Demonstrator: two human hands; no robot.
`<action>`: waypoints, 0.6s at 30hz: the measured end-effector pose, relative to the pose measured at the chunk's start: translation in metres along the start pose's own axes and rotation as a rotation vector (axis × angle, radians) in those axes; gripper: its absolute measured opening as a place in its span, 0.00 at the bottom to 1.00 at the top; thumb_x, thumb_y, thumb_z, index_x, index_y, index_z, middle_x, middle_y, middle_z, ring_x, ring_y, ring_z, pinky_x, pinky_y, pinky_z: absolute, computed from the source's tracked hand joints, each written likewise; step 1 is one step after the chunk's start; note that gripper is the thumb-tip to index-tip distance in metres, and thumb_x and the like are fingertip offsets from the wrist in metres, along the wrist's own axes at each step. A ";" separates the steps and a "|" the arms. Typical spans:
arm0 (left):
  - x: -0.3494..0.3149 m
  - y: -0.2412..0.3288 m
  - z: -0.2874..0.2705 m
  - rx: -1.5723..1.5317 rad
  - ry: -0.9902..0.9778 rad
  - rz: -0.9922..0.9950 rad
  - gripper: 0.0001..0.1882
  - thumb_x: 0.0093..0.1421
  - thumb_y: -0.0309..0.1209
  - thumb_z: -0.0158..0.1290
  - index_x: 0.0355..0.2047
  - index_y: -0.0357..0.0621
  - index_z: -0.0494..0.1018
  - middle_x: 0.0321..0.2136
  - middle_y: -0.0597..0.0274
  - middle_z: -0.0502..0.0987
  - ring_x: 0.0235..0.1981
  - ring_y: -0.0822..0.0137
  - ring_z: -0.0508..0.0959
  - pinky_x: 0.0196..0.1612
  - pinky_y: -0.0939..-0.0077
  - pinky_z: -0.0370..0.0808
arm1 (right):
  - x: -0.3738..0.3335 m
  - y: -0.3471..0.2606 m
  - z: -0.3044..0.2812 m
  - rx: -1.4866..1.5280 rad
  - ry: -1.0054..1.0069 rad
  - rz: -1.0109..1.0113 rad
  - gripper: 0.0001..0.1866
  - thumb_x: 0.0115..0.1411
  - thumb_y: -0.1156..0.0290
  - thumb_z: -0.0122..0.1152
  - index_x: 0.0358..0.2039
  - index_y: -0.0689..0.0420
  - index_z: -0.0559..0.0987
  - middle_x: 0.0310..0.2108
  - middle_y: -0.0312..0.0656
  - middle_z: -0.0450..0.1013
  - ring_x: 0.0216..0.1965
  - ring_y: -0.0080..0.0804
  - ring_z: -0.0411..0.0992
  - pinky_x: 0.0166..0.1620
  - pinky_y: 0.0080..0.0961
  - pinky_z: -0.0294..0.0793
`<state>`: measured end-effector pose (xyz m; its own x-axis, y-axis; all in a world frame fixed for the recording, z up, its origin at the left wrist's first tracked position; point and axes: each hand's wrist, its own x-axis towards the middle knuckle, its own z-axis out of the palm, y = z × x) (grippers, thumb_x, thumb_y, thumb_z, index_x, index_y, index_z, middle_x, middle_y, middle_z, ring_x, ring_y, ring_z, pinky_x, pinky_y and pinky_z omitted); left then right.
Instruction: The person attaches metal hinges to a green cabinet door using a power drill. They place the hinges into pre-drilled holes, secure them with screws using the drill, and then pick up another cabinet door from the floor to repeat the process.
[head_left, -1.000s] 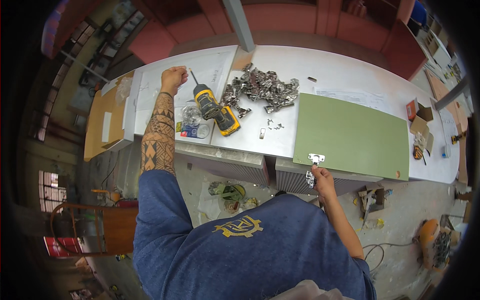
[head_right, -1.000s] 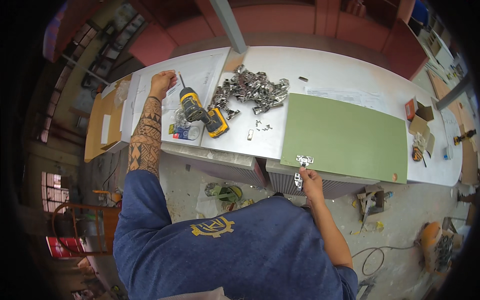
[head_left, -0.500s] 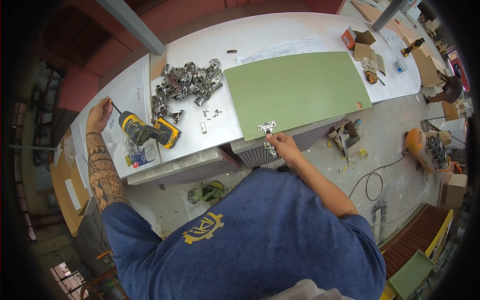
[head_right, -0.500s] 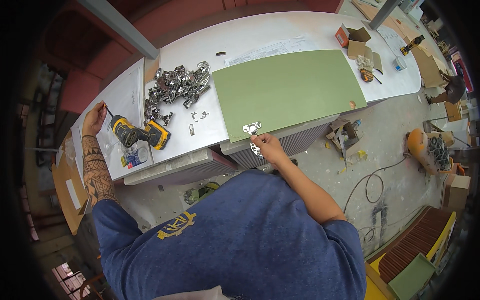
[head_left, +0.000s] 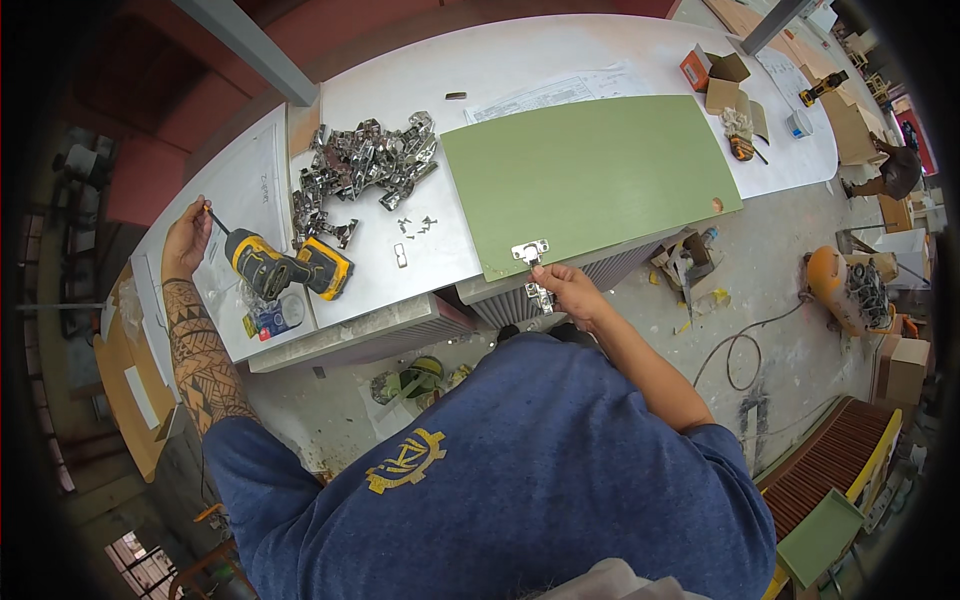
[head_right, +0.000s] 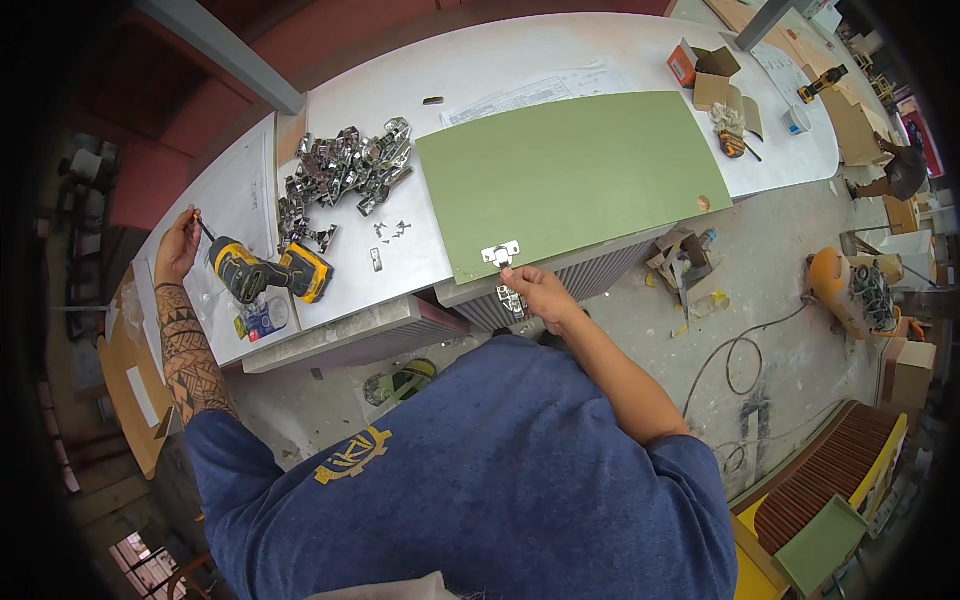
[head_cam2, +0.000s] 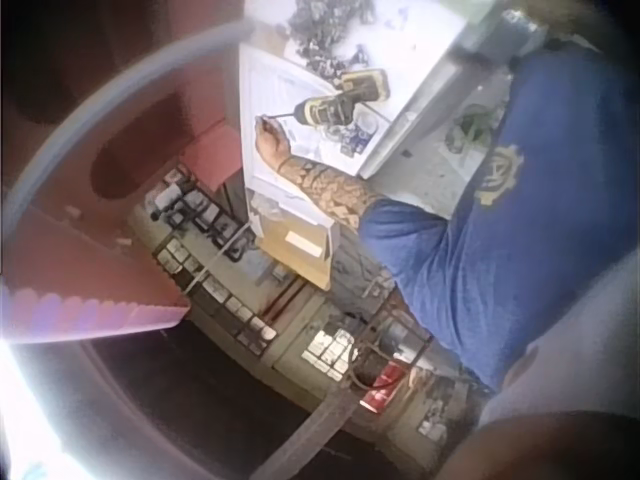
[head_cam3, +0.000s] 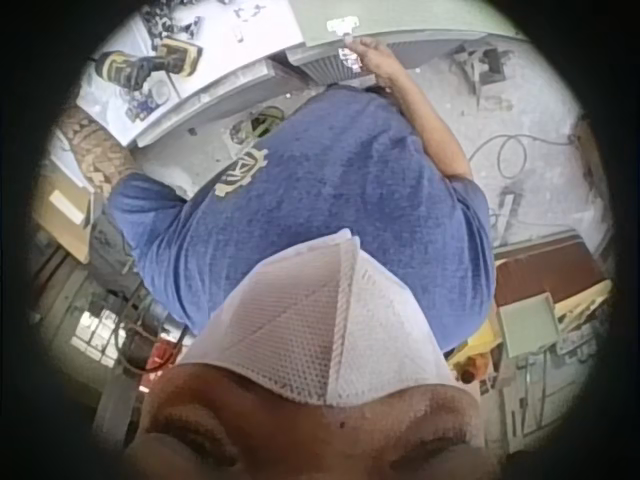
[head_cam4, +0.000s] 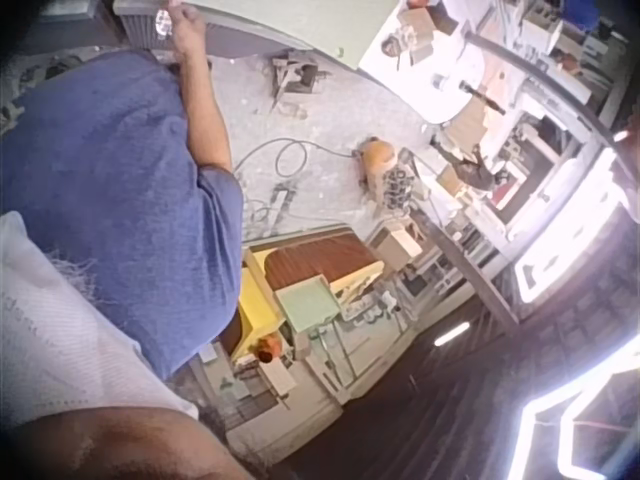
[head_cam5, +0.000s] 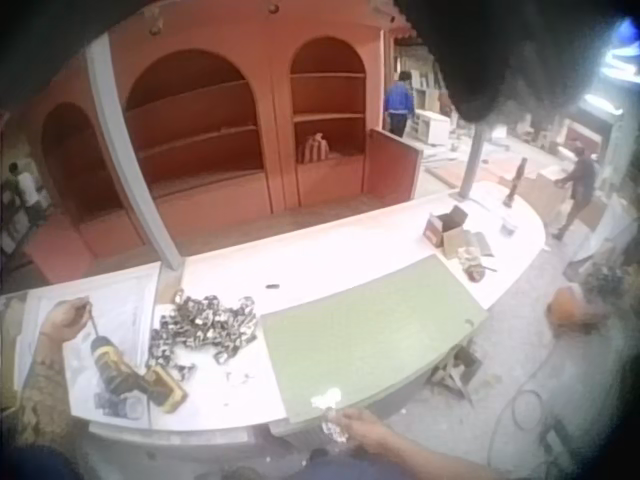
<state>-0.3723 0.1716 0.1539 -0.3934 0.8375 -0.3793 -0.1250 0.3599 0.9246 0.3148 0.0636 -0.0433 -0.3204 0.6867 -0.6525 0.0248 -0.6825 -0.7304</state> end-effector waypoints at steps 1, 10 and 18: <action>0.000 -0.001 0.000 0.002 -0.006 -0.002 0.09 0.70 0.35 0.59 0.38 0.42 0.79 0.30 0.71 0.81 0.25 0.84 0.80 0.29 0.94 0.82 | 0.001 0.002 -0.002 -0.001 0.002 0.001 0.20 0.71 0.48 0.61 0.43 0.53 0.83 0.31 0.28 0.75 0.29 0.16 0.68 0.31 0.21 0.68; 0.001 -0.018 0.007 -0.213 -0.051 0.026 0.09 0.71 0.34 0.57 0.41 0.41 0.77 0.31 0.69 0.81 0.28 0.81 0.82 0.29 0.93 0.83 | -0.001 0.001 -0.001 -0.042 -0.001 -0.006 0.23 0.71 0.47 0.60 0.46 0.56 0.84 0.32 0.29 0.75 0.31 0.16 0.66 0.33 0.19 0.67; -0.011 -0.052 0.006 -0.387 -0.031 0.109 0.18 0.72 0.39 0.56 0.50 0.35 0.74 0.38 0.61 0.79 0.40 0.72 0.82 0.44 0.82 0.82 | -0.001 0.002 0.000 -0.062 0.010 -0.013 0.22 0.72 0.48 0.59 0.45 0.55 0.84 0.29 0.26 0.72 0.29 0.15 0.62 0.30 0.18 0.62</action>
<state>-0.3561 0.1462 0.1098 -0.3959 0.8766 -0.2736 -0.4201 0.0920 0.9028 0.3154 0.0620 -0.0441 -0.3112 0.6980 -0.6449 0.0794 -0.6571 -0.7496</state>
